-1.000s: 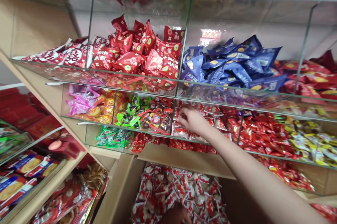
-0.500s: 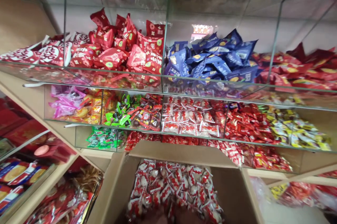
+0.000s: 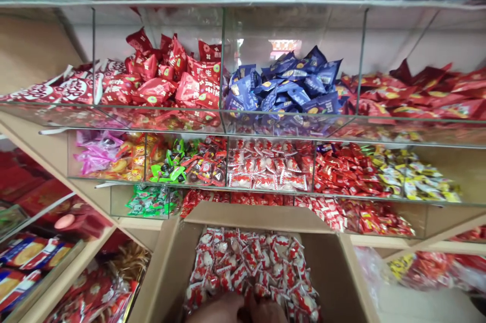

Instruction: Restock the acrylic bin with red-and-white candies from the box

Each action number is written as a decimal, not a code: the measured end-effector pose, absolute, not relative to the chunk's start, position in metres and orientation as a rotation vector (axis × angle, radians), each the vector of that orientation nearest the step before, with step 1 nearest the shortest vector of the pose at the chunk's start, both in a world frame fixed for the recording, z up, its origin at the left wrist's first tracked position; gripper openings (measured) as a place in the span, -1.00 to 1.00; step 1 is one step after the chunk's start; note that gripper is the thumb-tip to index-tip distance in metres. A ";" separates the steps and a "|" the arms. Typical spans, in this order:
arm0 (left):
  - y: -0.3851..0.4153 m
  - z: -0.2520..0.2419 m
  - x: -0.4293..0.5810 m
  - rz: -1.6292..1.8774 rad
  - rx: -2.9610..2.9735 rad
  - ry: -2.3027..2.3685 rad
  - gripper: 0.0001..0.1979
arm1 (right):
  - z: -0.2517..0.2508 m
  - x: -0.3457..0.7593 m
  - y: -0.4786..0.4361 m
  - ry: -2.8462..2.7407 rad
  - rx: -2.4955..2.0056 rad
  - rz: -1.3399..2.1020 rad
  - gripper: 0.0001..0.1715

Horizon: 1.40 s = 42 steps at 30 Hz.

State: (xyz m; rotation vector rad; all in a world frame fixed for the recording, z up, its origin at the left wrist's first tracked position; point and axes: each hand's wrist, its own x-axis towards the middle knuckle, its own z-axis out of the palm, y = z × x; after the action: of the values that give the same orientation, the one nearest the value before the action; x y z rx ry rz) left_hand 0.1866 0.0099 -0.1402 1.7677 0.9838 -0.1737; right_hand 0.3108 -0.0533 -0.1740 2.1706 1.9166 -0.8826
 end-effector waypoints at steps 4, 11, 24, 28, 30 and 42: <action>0.020 -0.117 0.193 -0.134 1.893 1.079 -0.74 | -0.151 0.321 -0.048 1.917 2.213 -1.000 -0.52; 0.030 -0.074 0.201 0.137 1.520 0.909 -0.66 | -0.083 0.364 -0.038 2.276 2.569 -1.598 -0.78; 0.020 -0.033 0.231 0.673 1.077 0.924 -0.74 | -0.040 0.369 -0.048 1.836 3.015 -2.658 -0.68; 0.018 -0.041 0.234 0.732 1.018 0.945 -0.79 | -0.051 0.367 -0.049 1.564 3.004 -2.896 -0.69; 0.015 -0.044 0.236 0.746 0.963 0.945 -0.79 | -0.055 0.365 -0.050 1.410 2.985 -3.035 -0.68; 0.012 -0.048 0.223 0.488 1.091 0.847 -0.60 | -0.081 0.368 -0.047 1.937 2.954 -2.576 -0.65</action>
State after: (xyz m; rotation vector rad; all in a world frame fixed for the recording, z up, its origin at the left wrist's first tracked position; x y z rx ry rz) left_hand 0.2234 0.0115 -0.0477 1.0914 0.8474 0.4883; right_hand 0.3681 -0.0469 -0.0808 2.9536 1.9370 -2.5757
